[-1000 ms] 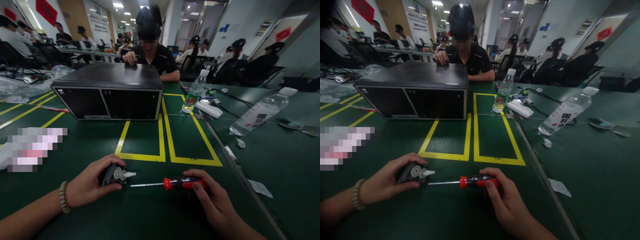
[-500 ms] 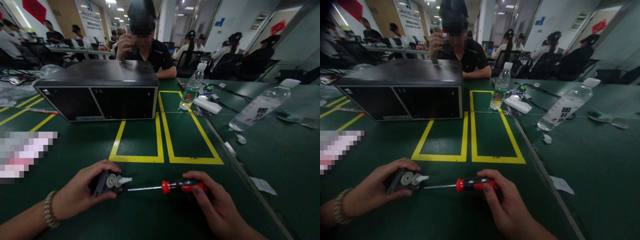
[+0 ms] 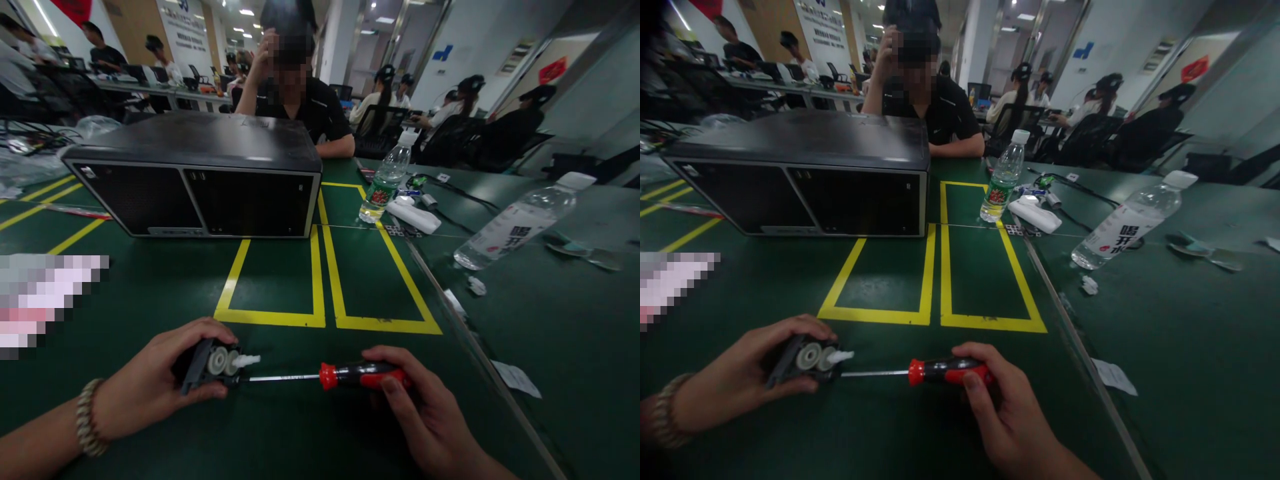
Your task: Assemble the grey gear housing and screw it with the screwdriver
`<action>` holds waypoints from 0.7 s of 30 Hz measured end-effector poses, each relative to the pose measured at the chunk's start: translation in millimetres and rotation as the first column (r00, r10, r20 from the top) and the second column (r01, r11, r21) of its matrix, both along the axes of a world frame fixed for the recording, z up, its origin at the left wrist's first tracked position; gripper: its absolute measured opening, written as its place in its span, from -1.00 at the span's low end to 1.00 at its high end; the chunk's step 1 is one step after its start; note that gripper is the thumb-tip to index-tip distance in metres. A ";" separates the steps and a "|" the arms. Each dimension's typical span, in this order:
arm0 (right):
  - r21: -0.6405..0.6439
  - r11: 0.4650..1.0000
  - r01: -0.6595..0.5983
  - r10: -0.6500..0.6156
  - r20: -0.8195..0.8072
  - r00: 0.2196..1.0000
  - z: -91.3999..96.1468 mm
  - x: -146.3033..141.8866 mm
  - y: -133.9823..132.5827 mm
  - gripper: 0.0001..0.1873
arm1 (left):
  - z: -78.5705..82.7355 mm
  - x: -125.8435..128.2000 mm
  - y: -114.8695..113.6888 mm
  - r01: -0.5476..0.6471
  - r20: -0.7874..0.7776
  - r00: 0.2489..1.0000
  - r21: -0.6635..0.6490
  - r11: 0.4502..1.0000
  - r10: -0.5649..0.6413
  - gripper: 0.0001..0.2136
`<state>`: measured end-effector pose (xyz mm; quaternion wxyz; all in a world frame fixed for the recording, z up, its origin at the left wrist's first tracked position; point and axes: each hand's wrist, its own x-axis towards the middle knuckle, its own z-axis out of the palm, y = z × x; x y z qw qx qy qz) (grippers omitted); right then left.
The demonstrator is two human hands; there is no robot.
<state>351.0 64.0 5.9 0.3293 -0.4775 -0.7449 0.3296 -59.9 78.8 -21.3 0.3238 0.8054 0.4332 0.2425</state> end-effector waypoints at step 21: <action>-0.147 0.978 -0.150 0.197 0.407 0.892 18.7 2.6 8.2 -0.49 | -3.1 -7.0 6.9 -0.065 -0.014 0.998 -0.185 0.981 0.063 -0.58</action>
